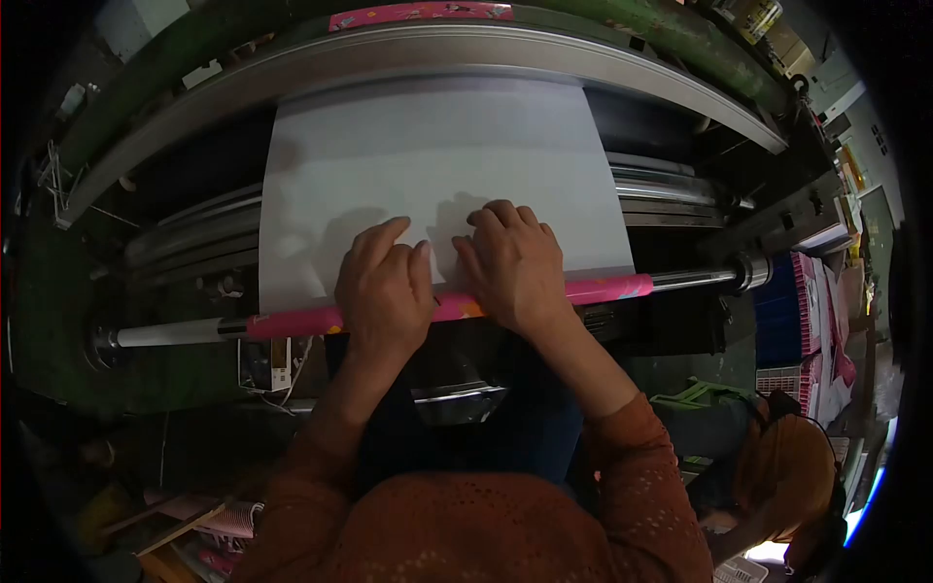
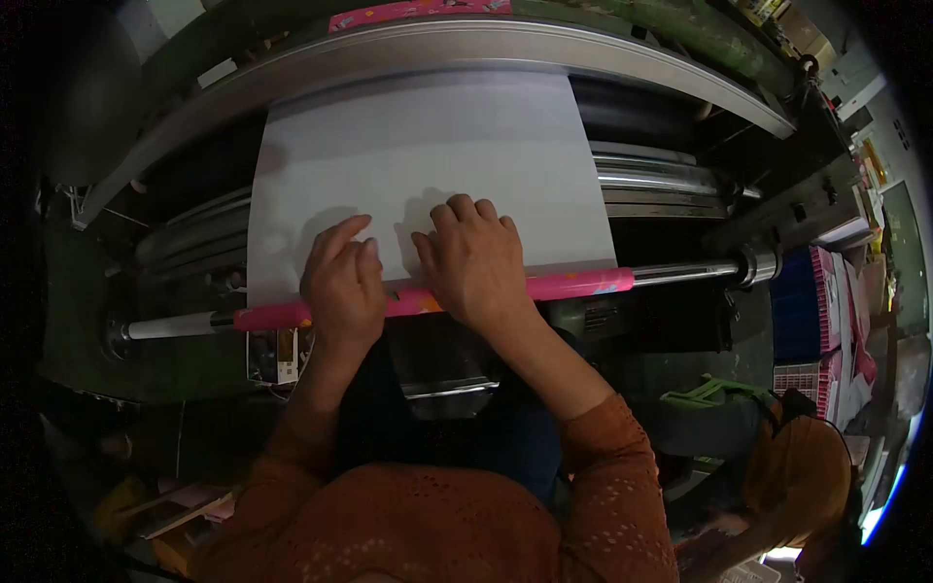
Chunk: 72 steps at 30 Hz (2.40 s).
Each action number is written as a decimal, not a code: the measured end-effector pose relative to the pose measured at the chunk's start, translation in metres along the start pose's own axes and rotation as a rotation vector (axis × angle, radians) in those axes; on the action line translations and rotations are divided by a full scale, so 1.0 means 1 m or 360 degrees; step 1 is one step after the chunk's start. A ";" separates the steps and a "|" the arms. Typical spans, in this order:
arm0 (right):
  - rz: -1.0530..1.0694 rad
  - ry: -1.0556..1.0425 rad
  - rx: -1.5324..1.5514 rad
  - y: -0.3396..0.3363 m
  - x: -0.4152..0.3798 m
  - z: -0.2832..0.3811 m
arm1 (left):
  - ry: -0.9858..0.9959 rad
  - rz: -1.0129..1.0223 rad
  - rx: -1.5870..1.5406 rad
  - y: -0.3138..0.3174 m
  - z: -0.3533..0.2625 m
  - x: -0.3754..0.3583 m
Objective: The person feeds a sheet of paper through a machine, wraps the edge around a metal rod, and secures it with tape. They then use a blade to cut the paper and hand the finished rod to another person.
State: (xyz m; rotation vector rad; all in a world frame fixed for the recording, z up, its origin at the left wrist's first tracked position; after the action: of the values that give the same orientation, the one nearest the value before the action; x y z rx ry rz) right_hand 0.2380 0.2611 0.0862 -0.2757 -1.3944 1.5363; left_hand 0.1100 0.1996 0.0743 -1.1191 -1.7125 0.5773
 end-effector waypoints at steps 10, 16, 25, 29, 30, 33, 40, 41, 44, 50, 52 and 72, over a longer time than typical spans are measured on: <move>-0.0566 -0.0206 -0.0069 -0.033 -0.014 -0.007 | 0.0293 0.0021 0.0397 0.011 -0.035 0.001; -0.0165 0.0032 -0.0264 -0.021 -0.044 -0.018 | 0.0423 -0.0280 0.0121 -0.015 -0.044 -0.034; -0.0310 -0.0051 -0.0189 -0.030 -0.056 -0.012 | 0.0339 -0.0225 0.0218 -0.009 -0.033 0.019; -0.0233 0.0004 -0.0322 -0.020 -0.048 -0.010 | 0.0858 -0.0598 0.0021 -0.021 -0.041 -0.057; -0.0219 0.0006 -0.0329 -0.022 -0.029 -0.013 | 0.0925 -0.0482 -0.0040 -0.010 -0.040 -0.080; -0.0527 -0.0037 -0.0374 -0.044 0.022 -0.035 | 0.0783 -0.0103 -0.0077 0.039 -0.011 -0.135; -0.0869 0.0552 -0.0517 -0.156 0.143 -0.044 | 0.0099 0.0638 0.0014 0.102 0.070 -0.169; -0.0774 0.0718 -0.0584 -0.157 0.160 -0.056 | 0.0098 0.0637 0.0012 0.101 0.071 -0.168; -0.0470 0.0763 0.0408 -0.133 0.201 -0.103 | 0.0191 0.0608 0.0021 0.098 0.070 -0.167; -0.0508 0.0201 0.1076 -0.111 0.172 -0.044 | 0.0183 0.0619 -0.0107 0.094 0.068 -0.162; -0.0011 0.0048 0.1301 -0.081 0.113 0.008 | -0.0049 0.0972 -0.0489 0.093 0.068 -0.156; 0.0418 0.0586 0.0364 0.068 -0.232 -0.078 | 0.0114 0.0541 0.0065 0.097 0.059 -0.155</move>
State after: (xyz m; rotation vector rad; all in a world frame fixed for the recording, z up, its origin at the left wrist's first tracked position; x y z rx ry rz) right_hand 0.3703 0.1428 -0.0956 -0.5859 -0.9122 1.7377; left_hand 0.1133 0.1153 -0.0979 -1.3962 -1.4514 0.7682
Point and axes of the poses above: each hand's wrist, its own x-axis towards the middle knuckle, its own y-axis out of the palm, z = x × y, the point moved 6 cm from there along x, towards the middle knuckle, and after that the axes turned 2 degrees about z, right-handed, at the moved point
